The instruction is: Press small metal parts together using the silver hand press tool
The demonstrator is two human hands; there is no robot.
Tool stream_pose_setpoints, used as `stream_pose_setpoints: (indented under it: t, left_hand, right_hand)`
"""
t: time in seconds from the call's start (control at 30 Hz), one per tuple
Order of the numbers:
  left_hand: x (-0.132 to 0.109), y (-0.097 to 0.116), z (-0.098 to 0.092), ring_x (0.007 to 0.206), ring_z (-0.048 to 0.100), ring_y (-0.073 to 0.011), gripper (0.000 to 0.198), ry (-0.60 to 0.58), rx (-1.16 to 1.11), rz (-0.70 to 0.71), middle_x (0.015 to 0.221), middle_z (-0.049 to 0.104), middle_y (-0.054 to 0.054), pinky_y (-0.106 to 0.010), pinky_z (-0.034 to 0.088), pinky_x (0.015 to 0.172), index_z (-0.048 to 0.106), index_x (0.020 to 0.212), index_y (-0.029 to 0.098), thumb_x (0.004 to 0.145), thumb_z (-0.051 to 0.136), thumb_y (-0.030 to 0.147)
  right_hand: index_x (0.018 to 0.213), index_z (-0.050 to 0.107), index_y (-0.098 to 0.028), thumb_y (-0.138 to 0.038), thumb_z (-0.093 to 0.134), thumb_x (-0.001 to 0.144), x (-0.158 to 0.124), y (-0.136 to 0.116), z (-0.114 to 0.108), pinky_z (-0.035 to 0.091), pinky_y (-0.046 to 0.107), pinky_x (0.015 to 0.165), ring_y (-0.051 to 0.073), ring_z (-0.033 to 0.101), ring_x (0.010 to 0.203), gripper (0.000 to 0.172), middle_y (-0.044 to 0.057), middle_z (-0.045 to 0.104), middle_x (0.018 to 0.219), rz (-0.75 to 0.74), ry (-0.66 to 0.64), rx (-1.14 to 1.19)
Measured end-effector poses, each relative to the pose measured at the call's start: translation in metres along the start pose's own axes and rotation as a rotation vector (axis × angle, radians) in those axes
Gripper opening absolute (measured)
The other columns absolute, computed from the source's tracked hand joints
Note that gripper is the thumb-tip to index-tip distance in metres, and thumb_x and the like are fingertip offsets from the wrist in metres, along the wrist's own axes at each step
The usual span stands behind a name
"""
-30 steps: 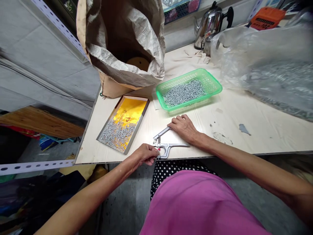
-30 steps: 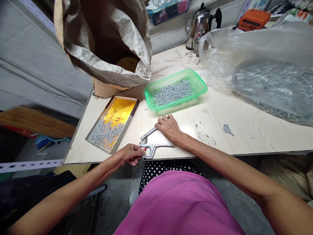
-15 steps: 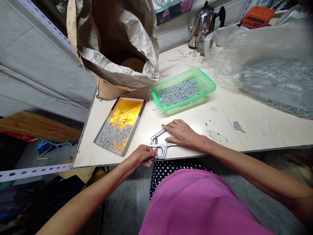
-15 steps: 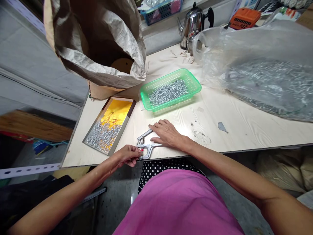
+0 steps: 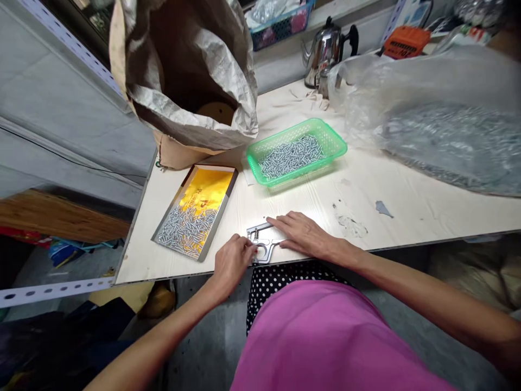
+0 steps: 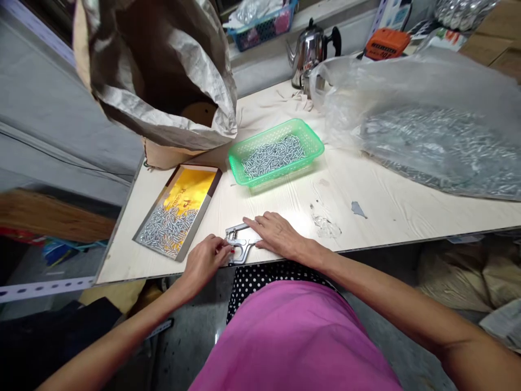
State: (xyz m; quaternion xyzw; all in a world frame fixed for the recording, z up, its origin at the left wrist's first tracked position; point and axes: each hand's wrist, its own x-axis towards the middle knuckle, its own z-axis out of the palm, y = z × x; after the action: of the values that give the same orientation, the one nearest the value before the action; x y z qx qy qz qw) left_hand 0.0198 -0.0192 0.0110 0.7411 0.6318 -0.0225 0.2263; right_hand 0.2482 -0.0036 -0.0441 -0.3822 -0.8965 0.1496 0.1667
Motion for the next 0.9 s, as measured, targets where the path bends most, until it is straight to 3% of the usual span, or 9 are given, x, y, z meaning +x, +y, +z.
stream_pose_setpoints:
  t: [0.07,0.13,0.23,0.3,0.37,0.5,0.73,0.9]
  left_hand:
    - [0.003,0.007,0.003,0.105,0.056,-0.0256,0.024,0.093,0.119,0.214,0.111,0.063,-0.009,-0.038,0.048,0.088,0.064,0.106,0.018,0.087,0.062,0.031]
    - [0.014,0.013,0.007,0.119,0.047,-0.0276,0.044,0.080,0.168,0.383,0.128,0.056,-0.011,-0.040,0.044,0.097,0.054,0.123,0.017,0.082,0.068,0.028]
    - [0.033,0.018,0.012,0.120,0.045,-0.0267,0.060,-0.019,0.207,0.537,0.136,0.050,-0.011,-0.041,0.041,0.102,0.043,0.133,0.017,0.081,0.069,0.029]
    - [0.042,0.021,0.013,0.114,0.047,-0.0268,0.061,-0.081,0.255,0.577,0.131,0.053,-0.011,-0.041,0.042,0.099,0.041,0.134,0.017,0.081,0.067,0.031]
    - [0.046,0.023,0.011,0.109,0.049,-0.0276,0.065,-0.106,0.313,0.585,0.126,0.055,-0.011,-0.041,0.044,0.096,0.041,0.136,0.014,0.079,0.067,0.034]
    - [0.046,0.032,0.006,0.104,0.049,-0.0284,0.068,-0.103,0.386,0.571,0.119,0.057,-0.011,-0.040,0.047,0.088,0.040,0.137,0.013,0.079,0.068,0.038]
    - [0.043,0.035,0.010,0.102,0.052,-0.0255,0.024,-0.073,0.405,0.403,0.106,0.061,-0.006,-0.035,0.048,0.077,0.059,0.105,0.020,0.087,0.061,0.037]
    - [0.050,0.028,0.006,0.098,0.054,-0.0238,0.017,-0.037,0.383,0.365,0.100,0.063,-0.004,-0.033,0.049,0.074,0.062,0.096,0.021,0.088,0.061,0.036]
  right_hand:
    - [0.146,0.029,-0.017,-0.034,0.055,0.093,0.001,-0.001,0.003,0.044,0.042,0.085,0.027,0.052,0.100,0.062,0.014,0.060,0.117,-0.008,0.012,-0.004]
    - [0.149,0.022,-0.017,-0.032,0.057,0.092,0.000,-0.001,0.006,0.044,0.043,0.086,0.027,0.052,0.102,0.068,0.014,0.059,0.120,-0.017,0.043,0.016]
    - [0.151,0.010,-0.016,-0.033,0.063,0.087,-0.005,0.000,0.009,0.043,0.045,0.092,0.027,0.050,0.108,0.085,0.015,0.053,0.130,-0.008,0.101,0.064]
    - [0.150,0.012,-0.013,-0.035,0.070,0.082,-0.011,0.000,0.008,0.042,0.045,0.094,0.028,0.049,0.112,0.092,0.017,0.051,0.133,0.031,0.092,0.063]
    - [0.143,0.028,-0.010,-0.039,0.076,0.074,-0.016,-0.003,0.003,0.043,0.045,0.092,0.030,0.049,0.109,0.089,0.018,0.053,0.126,0.116,0.046,0.010]
    - [0.119,0.053,-0.010,-0.043,0.076,0.074,-0.018,-0.011,-0.010,0.044,0.041,0.082,0.029,0.051,0.096,0.061,0.014,0.059,0.106,0.232,-0.019,-0.143]
    - [0.090,0.063,-0.014,-0.027,0.064,0.088,0.008,-0.016,-0.008,0.036,0.033,0.072,0.022,0.054,0.086,0.013,0.008,0.062,0.091,0.193,-0.141,-0.231]
    - [0.090,0.064,-0.015,-0.025,0.060,0.091,0.021,-0.015,-0.001,0.034,0.031,0.072,0.020,0.054,0.084,0.012,0.007,0.062,0.088,0.208,-0.163,-0.216]
